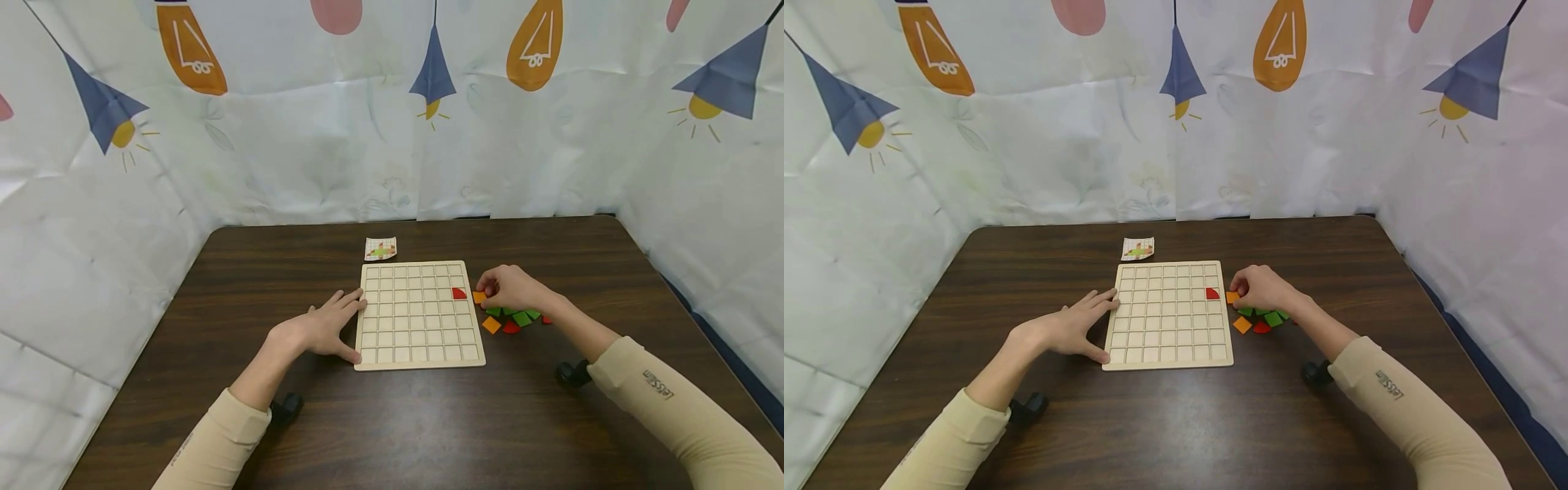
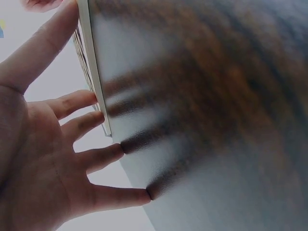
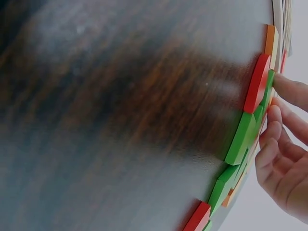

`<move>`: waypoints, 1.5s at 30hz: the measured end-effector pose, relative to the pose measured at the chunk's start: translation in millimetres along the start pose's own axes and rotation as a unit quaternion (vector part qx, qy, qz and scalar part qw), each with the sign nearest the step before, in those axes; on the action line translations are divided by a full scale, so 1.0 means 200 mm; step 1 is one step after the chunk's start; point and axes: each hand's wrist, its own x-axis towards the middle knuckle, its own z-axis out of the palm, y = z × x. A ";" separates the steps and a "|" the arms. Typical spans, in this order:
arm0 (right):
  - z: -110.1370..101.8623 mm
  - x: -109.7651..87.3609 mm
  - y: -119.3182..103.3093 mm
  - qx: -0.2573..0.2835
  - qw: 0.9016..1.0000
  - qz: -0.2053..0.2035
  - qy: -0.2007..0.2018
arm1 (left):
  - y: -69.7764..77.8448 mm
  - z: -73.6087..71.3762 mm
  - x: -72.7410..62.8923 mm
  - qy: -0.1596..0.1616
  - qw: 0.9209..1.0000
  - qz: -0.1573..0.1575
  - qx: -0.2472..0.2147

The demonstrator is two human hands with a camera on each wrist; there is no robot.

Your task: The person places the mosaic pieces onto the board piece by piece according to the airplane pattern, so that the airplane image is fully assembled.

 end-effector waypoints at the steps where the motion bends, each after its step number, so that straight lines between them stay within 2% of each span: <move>1: 0.00 0.00 0.00 -0.001 1.000 0.002 0.000 | 0.00 0.00 0.00 0.000 1.000 0.000 0.000; 14: 0.02 -0.01 -0.02 -0.037 0.999 -0.012 0.016 | 0.00 0.00 0.00 -0.001 1.000 0.000 0.002; 27: 0.01 0.00 -0.03 -0.040 0.999 -0.003 0.024 | 0.00 0.00 0.00 0.000 1.000 0.002 0.002; 45: 0.03 0.00 -0.07 -0.034 0.998 -0.035 0.050 | -0.01 0.00 0.01 -0.001 1.000 -0.002 0.005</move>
